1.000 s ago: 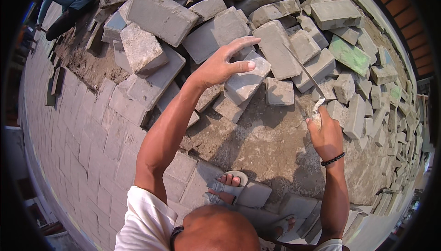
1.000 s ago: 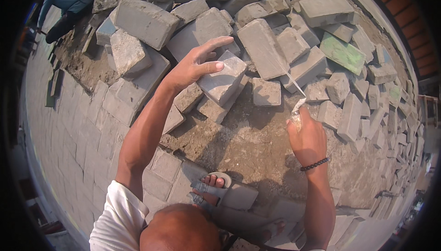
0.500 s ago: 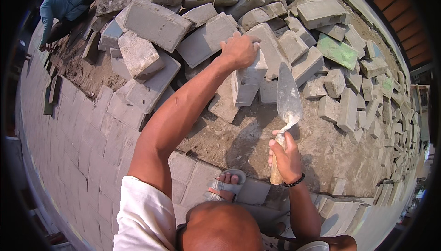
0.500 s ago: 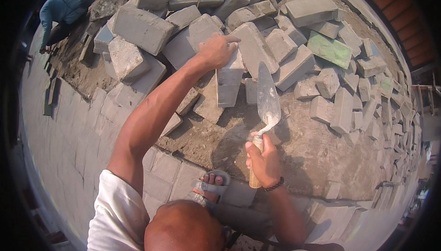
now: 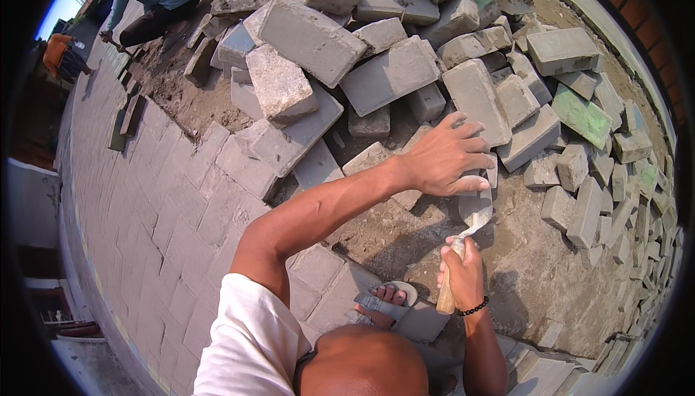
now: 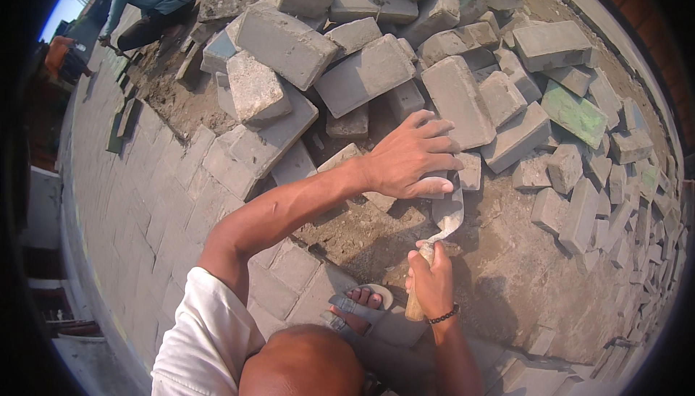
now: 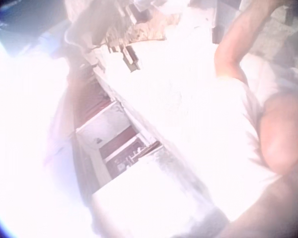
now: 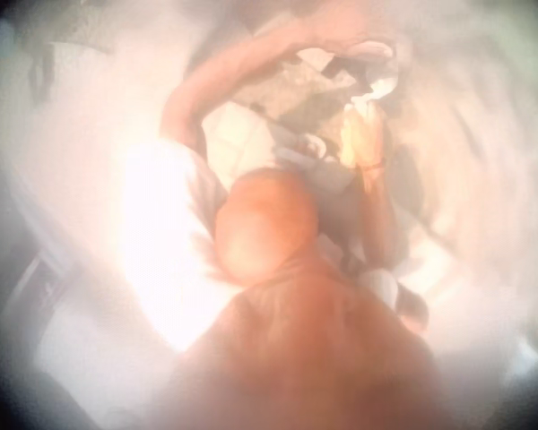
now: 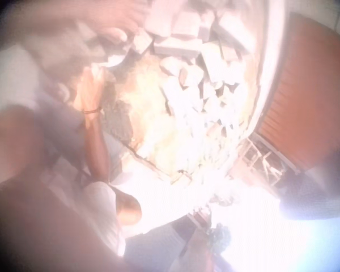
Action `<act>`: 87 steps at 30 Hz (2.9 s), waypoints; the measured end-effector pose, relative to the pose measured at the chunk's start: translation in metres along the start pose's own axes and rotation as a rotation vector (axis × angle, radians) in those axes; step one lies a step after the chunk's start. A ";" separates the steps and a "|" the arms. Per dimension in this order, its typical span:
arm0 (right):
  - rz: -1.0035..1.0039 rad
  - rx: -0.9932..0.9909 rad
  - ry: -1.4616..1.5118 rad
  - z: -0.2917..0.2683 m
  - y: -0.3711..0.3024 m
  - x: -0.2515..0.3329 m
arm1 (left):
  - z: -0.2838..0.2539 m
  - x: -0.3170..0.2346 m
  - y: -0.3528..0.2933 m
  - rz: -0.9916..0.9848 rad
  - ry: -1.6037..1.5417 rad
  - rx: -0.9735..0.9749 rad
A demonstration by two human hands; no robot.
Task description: The person uses a trowel to apply mortar to the top of a concrete block and places it onto a prepared bed of mortar. The person repeats this process, laying blocks in a staggered pattern to form a paved surface.
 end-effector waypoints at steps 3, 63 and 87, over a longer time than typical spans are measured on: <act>-0.021 0.012 0.016 0.005 0.004 -0.007 | -0.012 -0.001 -0.015 0.105 0.100 0.141; -0.409 0.011 -0.736 -0.007 0.012 0.031 | -0.026 -0.043 -0.126 -0.942 0.034 -0.349; -0.202 -0.106 -0.442 -0.046 0.052 -0.029 | -0.037 -0.015 -0.064 -0.851 0.072 -0.204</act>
Point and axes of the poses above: each hand's wrist, its own y-axis towards the middle knuckle, its own z-axis out of the palm, x = y × z, the point moved 4 cm from there along y, towards the middle knuckle, and after that the axes turned 2 degrees about z, right-handed, at the moved point
